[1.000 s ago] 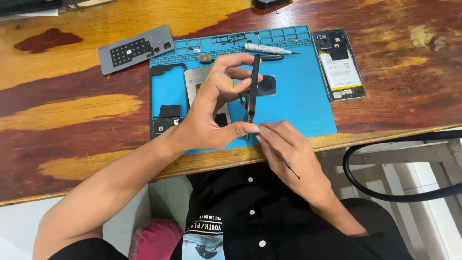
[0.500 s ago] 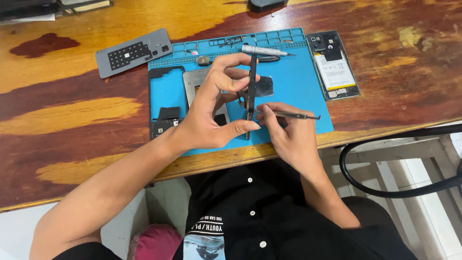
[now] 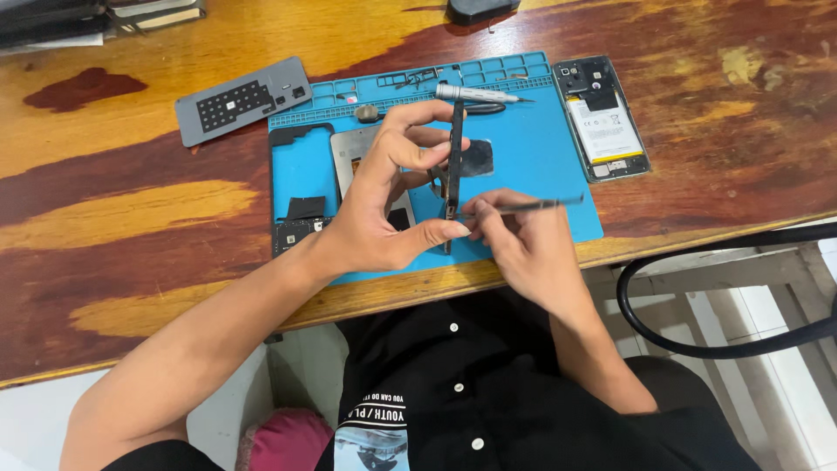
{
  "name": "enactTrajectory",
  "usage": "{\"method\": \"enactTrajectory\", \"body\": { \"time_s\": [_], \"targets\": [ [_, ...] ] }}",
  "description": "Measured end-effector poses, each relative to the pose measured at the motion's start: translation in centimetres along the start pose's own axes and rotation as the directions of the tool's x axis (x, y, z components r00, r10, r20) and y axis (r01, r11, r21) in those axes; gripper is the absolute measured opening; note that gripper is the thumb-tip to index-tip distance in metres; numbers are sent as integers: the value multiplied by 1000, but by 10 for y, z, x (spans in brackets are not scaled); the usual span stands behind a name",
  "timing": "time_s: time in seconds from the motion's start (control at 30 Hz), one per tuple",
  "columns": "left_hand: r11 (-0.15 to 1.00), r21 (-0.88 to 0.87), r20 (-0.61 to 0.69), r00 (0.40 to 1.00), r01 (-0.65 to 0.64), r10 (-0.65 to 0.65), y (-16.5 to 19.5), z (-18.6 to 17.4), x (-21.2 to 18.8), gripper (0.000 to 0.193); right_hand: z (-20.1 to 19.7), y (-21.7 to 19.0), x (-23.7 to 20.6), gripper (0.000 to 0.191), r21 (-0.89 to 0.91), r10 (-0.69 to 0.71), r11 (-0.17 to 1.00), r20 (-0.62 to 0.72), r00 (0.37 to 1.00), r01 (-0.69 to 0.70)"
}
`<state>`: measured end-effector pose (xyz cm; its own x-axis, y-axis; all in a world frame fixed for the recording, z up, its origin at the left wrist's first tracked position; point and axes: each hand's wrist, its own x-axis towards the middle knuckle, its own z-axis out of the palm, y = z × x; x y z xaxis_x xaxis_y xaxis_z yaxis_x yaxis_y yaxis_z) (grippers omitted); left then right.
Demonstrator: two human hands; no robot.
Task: The person holds a disassembled phone frame and uses a metal pry tool to scrape old adhesive and residue from its edges and back. They then use a brush to sweep debris off the frame and continue prying components free, working over a blue repair mat with a battery and other phone parts laid out.
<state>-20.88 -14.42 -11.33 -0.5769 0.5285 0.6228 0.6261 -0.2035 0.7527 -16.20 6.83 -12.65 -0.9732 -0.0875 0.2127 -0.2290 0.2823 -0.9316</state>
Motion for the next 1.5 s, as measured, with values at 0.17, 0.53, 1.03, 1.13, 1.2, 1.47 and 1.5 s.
{"method": "enactTrajectory", "body": {
  "time_s": [0.17,0.53,1.03,1.13,1.2,1.47,1.5],
  "targets": [
    [999,-32,-2,1000,-5,5,-4,-2,3,53,-3,2,8,20,35,9,999,18,1000,-9],
    [999,-44,-1,1000,-9,8,-7,-1,4,54,-10,-1,9,23,29,83,996,140,987,-88],
    [998,-56,-4,1000,-6,5,-7,-4,7,53,-11,2,11,25,120,153,978,155,976,-172],
    [997,-77,3,1000,-10,10,-8,-3,6,53,-11,5,12,26,106,179,976,122,976,-192],
    [997,-74,7,1000,-16,17,-10,-3,7,54,-11,7,11,26,92,180,977,134,974,-193],
    [999,-45,9,1000,-2,2,-10,-5,7,56,-8,12,18,27,141,142,978,102,985,-155],
    [998,-54,10,1000,-12,12,-11,-5,7,55,-7,13,20,27,160,145,974,88,985,-158]
  ]
}}
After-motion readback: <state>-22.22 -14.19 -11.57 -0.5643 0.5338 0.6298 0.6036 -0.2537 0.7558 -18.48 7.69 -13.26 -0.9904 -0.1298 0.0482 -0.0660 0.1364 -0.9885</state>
